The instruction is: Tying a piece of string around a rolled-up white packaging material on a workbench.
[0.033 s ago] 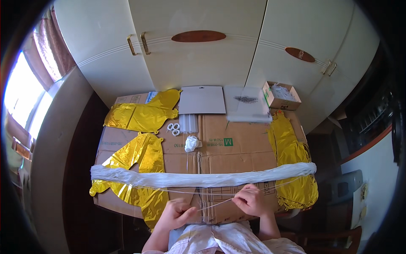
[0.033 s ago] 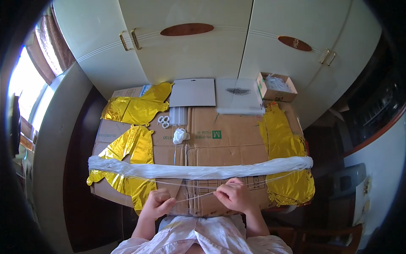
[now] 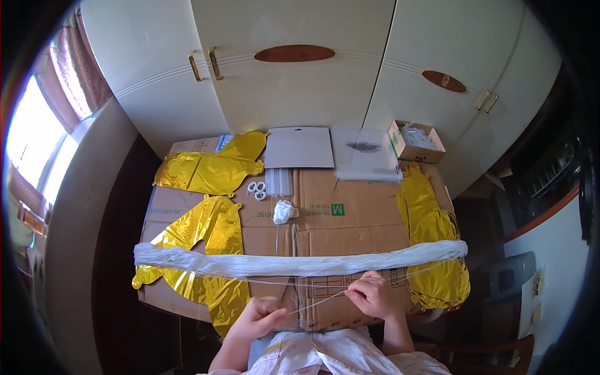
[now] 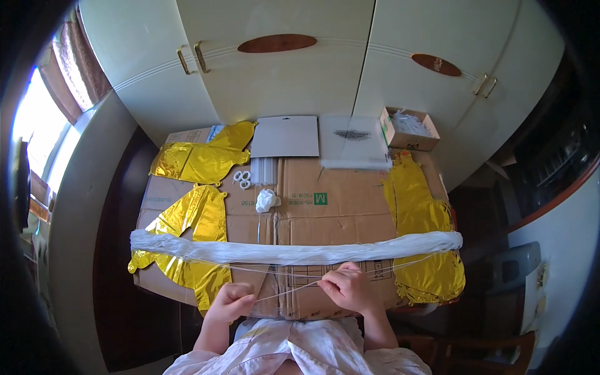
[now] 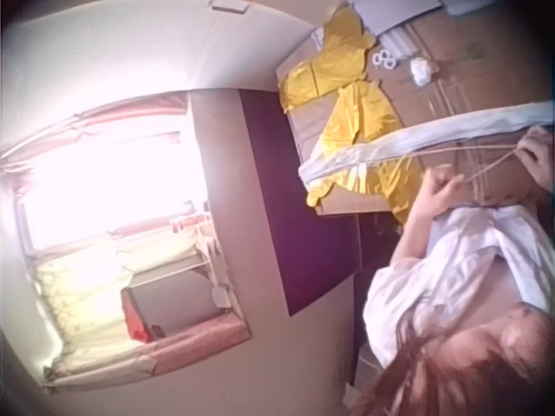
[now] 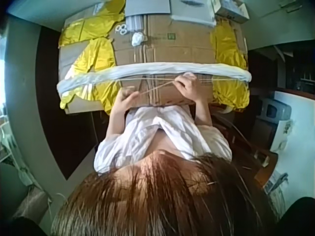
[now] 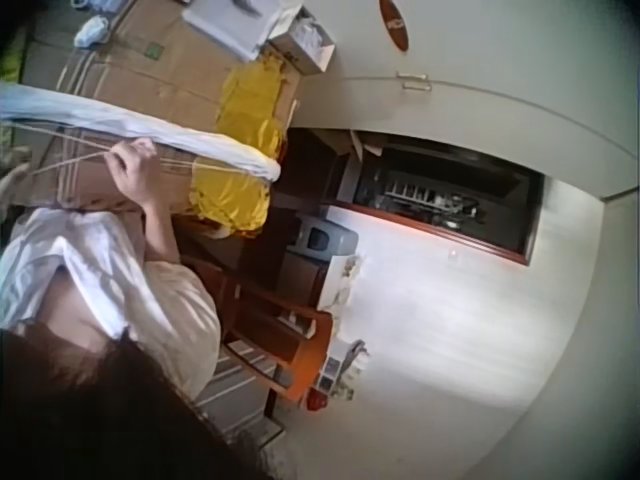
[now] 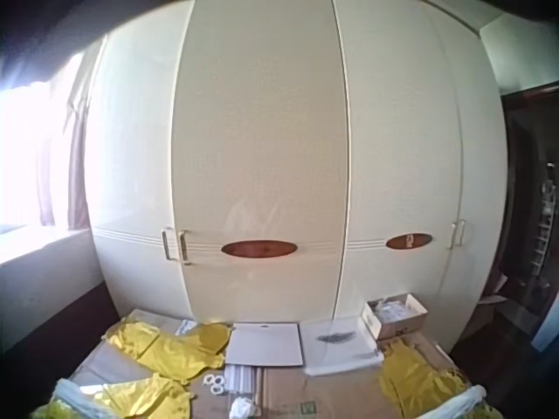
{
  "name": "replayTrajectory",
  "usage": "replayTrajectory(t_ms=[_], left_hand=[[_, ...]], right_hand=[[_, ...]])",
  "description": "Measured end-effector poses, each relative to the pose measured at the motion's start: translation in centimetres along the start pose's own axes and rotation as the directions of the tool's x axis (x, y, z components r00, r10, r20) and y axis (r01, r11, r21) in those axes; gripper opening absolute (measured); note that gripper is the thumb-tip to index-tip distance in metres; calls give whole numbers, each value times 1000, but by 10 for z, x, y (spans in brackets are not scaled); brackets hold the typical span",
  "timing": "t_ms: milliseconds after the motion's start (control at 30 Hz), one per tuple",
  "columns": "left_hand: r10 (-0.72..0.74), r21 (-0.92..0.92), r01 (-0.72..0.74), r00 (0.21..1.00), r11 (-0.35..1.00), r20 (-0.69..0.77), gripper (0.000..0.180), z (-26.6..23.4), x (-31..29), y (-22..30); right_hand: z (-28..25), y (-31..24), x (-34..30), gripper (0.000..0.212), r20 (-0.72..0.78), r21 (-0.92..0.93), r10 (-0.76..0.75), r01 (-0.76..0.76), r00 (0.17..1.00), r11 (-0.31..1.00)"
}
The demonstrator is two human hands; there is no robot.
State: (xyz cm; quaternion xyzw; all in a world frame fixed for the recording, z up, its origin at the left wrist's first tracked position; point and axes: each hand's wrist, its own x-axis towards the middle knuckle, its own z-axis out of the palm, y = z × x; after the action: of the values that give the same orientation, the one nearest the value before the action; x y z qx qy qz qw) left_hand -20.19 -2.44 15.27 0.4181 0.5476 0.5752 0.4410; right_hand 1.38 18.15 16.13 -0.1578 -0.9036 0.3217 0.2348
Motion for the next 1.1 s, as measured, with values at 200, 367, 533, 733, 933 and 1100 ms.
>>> replayTrajectory(t_ms=[200, 367, 533, 733, 933, 1100], left_hand=[[25, -512, -173, 959, 841, -284, 41, 24, 14, 22], [387, 811, -172, 919, 559, -72, 8, 16, 18, 15], [-35, -298, 29, 999, 954, -15, 27, -2, -2, 7], [123, -254, -186, 962, 949, -245, 28, 14, 8, 29], [120, 557, -106, 993, 823, 12, 13, 5, 2, 24], [148, -675, -153, 987, 721, -66, 35, 12, -6, 7]], right_hand=[[23, -11, -6, 3, 41, 147, -170, 163, 985, 976], [-4, -32, -5, 1, 92, 443, -129, 75, 987, 893], [-6, -11, -3, 4, -9, 134, -81, 81, 997, 988], [14, -27, -7, 9, 225, 251, -228, 169, 947, 953], [-5, -26, -1, 3, 111, 350, -97, 53, 989, 935], [27, -26, -8, 4, 125, 158, -118, 98, 985, 983]])
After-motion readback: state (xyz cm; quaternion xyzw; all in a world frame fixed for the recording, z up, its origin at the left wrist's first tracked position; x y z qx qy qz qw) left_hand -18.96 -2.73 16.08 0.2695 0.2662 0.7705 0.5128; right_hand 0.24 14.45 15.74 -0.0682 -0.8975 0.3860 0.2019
